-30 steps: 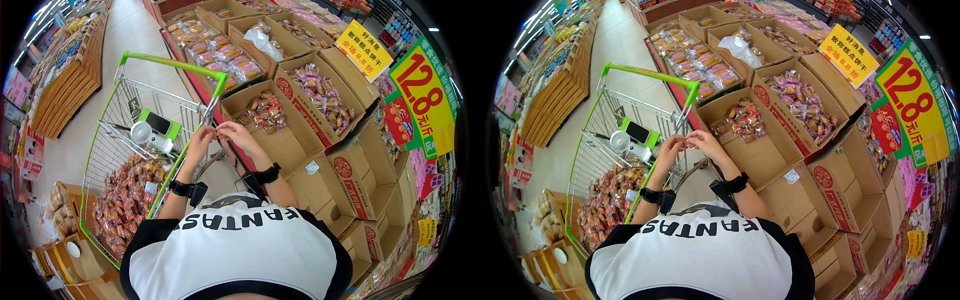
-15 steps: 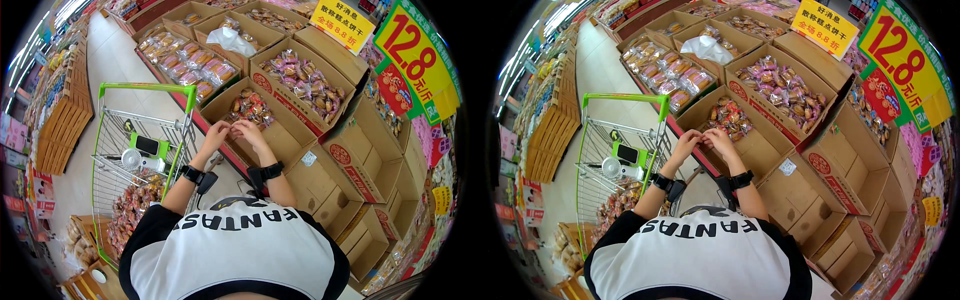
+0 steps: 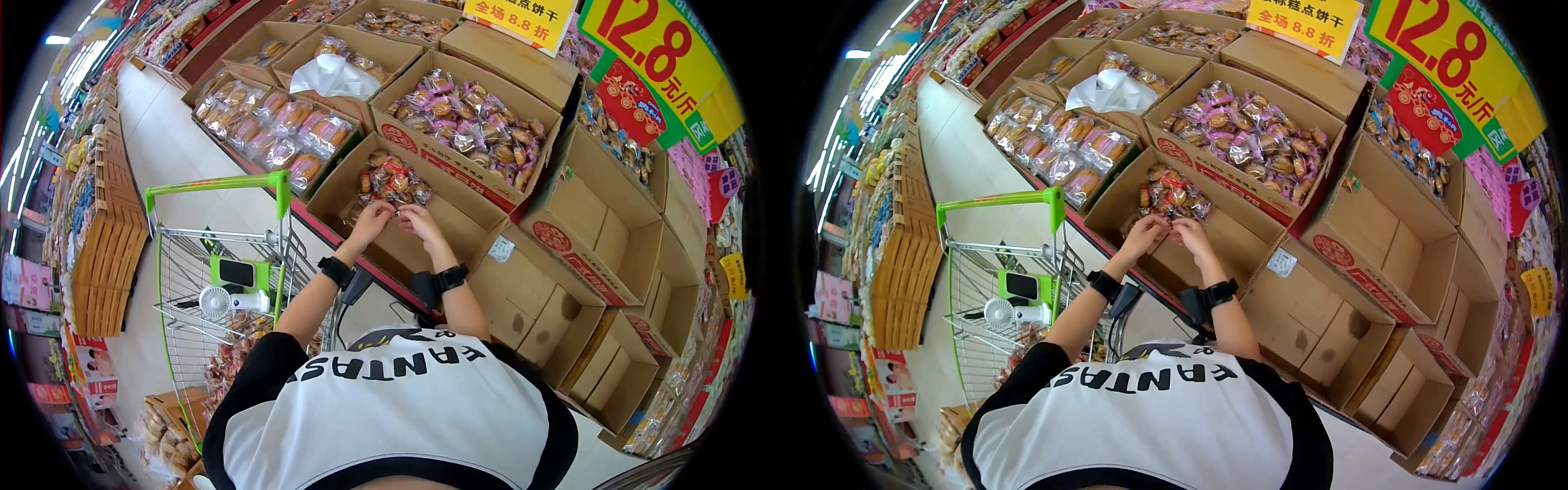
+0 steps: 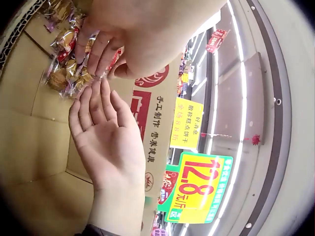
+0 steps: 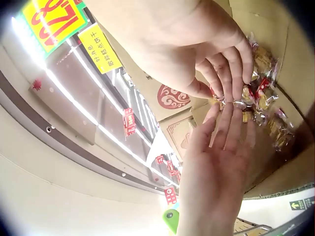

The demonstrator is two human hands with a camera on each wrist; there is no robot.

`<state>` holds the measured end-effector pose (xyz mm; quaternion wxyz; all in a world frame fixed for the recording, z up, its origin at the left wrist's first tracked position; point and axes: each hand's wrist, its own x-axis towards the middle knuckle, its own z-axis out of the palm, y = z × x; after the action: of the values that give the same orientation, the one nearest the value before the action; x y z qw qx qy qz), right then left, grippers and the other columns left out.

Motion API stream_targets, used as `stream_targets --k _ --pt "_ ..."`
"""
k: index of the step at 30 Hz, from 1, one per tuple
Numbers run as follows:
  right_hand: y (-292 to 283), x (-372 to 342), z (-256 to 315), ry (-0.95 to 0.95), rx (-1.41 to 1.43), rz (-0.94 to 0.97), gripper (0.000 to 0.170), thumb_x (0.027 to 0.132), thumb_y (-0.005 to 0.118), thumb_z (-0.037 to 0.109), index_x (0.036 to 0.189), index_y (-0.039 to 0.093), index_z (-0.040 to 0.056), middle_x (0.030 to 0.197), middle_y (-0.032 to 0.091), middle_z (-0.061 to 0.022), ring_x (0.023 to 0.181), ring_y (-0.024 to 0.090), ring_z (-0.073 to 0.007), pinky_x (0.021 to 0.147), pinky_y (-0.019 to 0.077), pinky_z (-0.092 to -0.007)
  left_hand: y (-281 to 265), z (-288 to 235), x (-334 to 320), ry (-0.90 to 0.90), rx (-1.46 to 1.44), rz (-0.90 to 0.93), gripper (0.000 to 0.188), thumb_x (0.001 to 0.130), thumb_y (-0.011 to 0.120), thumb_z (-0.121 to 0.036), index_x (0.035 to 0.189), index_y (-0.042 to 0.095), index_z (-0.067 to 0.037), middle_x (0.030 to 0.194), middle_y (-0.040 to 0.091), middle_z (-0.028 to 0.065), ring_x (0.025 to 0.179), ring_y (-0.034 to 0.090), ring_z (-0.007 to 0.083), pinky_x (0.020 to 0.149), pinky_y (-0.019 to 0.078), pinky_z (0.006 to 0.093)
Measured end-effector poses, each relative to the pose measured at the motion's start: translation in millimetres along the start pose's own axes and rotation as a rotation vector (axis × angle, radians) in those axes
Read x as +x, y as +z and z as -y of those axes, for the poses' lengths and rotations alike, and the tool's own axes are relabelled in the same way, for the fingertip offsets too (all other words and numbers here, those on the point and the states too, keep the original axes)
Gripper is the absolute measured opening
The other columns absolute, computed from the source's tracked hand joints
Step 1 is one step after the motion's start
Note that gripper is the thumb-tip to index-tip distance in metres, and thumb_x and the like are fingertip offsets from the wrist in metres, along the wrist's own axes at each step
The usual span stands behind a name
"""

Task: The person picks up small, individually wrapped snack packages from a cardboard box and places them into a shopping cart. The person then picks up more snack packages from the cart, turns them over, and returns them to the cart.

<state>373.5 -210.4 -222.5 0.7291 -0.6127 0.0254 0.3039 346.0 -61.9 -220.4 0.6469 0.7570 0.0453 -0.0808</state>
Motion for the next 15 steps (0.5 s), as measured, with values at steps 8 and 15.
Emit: stream_targets --k 8,15 --pt "-17.6 6.9 -14.7 0.036 0.08 -0.044 0.017 0.078 0.045 0.016 0.09 0.053 0.0077 0.076 0.058 -0.0027 0.065 0.055 -0.0101 0.056 0.0415 -0.0212 2.5 17.5 34.2 -0.217 -0.053 0.026 0.02 0.079 0.044 -0.012 0.097 0.046 -0.005 0.077 0.051 0.0021 0.07 0.049 0.0093 0.059 0.0408 0.0221" --pt "-27.4 4.7 -13.3 0.076 0.105 -0.081 0.018 0.078 0.045 0.016 0.092 0.053 0.009 0.077 0.057 -0.0018 0.065 0.054 -0.009 0.056 0.0415 -0.02 10.6 12.3 47.3 -0.41 -0.273 -0.037 0.025 0.079 0.044 -0.015 0.103 0.043 -0.008 0.093 0.048 0.0037 0.086 0.048 0.0152 0.07 0.0425 0.0317"
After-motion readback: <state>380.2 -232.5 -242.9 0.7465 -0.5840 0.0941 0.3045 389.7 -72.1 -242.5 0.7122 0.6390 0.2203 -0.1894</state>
